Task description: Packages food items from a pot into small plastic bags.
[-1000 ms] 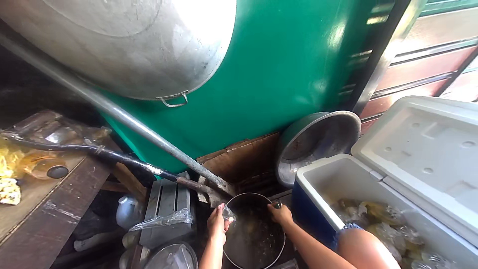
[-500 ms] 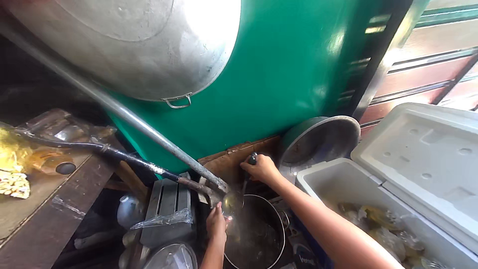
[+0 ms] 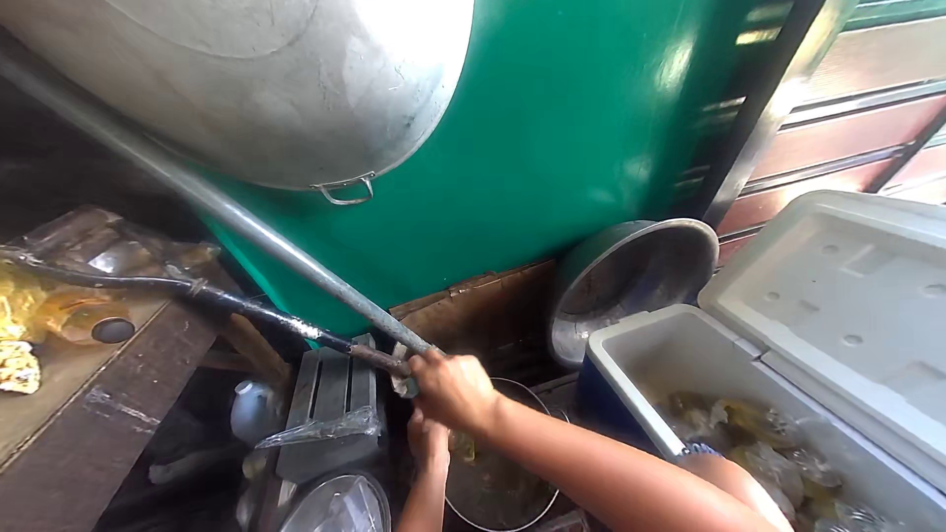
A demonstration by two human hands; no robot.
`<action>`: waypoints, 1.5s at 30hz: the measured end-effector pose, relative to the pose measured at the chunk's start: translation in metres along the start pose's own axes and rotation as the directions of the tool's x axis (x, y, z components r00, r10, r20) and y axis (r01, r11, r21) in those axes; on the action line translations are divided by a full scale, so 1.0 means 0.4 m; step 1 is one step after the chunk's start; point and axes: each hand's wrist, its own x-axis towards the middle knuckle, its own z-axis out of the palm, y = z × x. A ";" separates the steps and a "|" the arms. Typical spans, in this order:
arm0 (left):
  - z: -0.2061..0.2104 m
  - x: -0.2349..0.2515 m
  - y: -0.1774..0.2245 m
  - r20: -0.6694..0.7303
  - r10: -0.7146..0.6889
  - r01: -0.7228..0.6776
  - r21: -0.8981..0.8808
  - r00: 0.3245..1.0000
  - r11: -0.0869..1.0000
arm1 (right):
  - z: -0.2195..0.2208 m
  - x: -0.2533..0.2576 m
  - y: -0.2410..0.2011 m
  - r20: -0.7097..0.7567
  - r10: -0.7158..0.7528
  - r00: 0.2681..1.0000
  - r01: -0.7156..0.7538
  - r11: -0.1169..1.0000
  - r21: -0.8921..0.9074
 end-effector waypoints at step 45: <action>-0.019 0.222 -0.138 -0.115 0.390 -0.337 0.324 0.914 0.884 | -0.125 0.001 -0.122 -0.070 0.024 0.997 -0.024 1.000 -0.002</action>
